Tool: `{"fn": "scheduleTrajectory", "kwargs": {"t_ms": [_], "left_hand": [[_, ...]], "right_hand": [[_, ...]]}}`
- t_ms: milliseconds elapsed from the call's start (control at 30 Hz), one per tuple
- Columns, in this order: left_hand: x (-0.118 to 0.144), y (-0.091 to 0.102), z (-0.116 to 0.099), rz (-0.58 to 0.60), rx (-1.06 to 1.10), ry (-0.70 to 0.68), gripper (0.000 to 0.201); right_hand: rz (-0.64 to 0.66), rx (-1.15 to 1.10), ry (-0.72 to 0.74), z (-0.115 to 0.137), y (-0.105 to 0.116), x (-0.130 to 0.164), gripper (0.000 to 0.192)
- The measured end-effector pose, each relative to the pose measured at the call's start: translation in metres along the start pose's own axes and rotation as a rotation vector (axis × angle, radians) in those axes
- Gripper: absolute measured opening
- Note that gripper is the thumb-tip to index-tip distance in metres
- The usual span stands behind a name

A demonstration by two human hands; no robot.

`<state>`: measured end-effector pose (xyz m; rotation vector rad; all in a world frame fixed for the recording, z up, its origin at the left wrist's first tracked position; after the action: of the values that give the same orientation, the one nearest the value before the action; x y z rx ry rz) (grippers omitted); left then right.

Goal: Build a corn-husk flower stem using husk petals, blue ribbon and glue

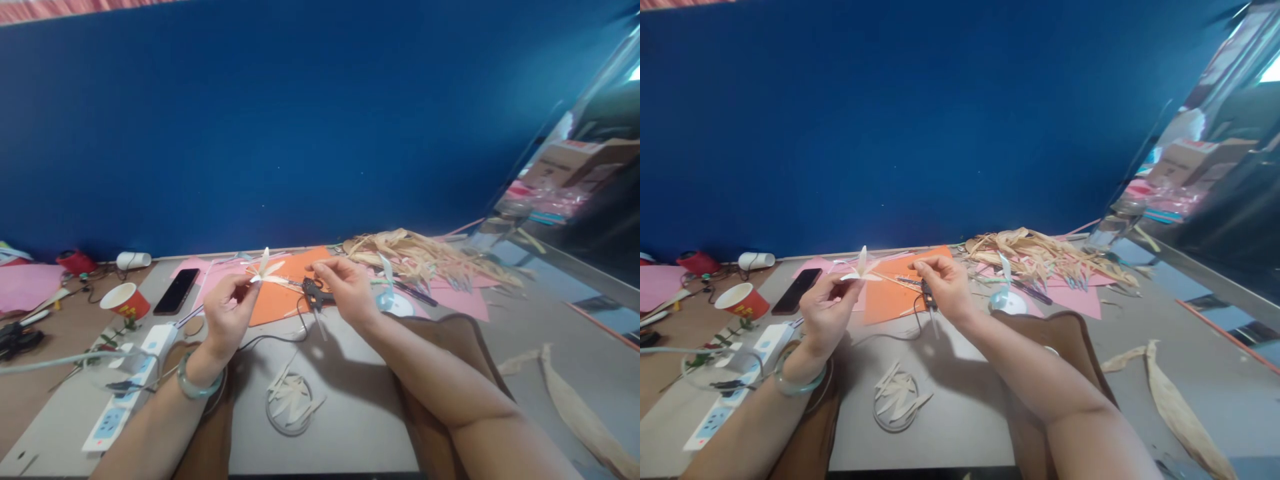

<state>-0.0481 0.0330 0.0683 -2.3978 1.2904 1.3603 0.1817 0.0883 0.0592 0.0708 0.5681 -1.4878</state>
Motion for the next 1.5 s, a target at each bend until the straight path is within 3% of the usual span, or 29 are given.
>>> {"fn": "scheduleTrajectory", "kwargs": {"t_ms": [167,333,500,667,767,933,1033,1167,1267,1333,1500], "left_hand": [[-0.003,-0.007,0.014,0.086,0.185,0.257,0.015],[-0.005,-0.012,0.02,0.097,0.483,0.426,0.02],[-0.007,-0.011,0.012,0.072,0.616,0.43,0.024],[-0.007,-0.013,0.0,0.172,0.674,0.311,0.014],[-0.003,-0.015,-0.002,0.244,0.666,0.271,0.01],[0.006,-0.018,-0.004,0.351,0.655,0.183,0.003],[0.011,-0.021,-0.005,0.425,0.637,0.142,0.002],[0.016,-0.022,-0.009,0.53,0.588,0.117,0.005],[0.021,-0.028,-0.012,0.657,0.591,0.189,0.013],[0.025,-0.032,-0.014,0.73,0.641,0.268,0.015],[0.027,-0.038,-0.018,0.763,0.723,0.354,0.023]], "right_hand": [[-0.061,-0.056,0.098,0.014,0.011,-0.008,0.013],[-0.109,-0.147,0.171,0.021,0.015,-0.011,0.028],[-0.061,-0.222,0.201,0.021,0.01,-0.012,0.043],[-0.006,-0.095,0.21,0.02,0.007,-0.008,0.049],[0.068,0.048,0.159,0.017,0.002,-0.003,0.043],[0.225,0.216,0.104,0.01,-0.01,0.002,0.012],[0.316,0.276,0.151,0.01,-0.017,0.006,0.034],[0.543,0.361,0.164,0.006,-0.032,0.018,0.031],[0.756,0.411,0.167,0.004,-0.046,0.03,0.018],[0.831,0.417,0.197,0.005,-0.051,0.036,0.009],[0.825,0.4,0.287,0.01,-0.056,0.04,0.018]]}}
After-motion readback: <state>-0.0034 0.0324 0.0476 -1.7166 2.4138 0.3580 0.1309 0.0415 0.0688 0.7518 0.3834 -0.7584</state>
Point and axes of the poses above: each hand's wrist, its own x-axis away from the middle knuckle, its own y-axis out of the back of the hand, z = x × y, the point moved 7 cm from there along -x, towards the middle knuckle, and after that the axes turned 12 degrees about -x, right-handed, at the moved point
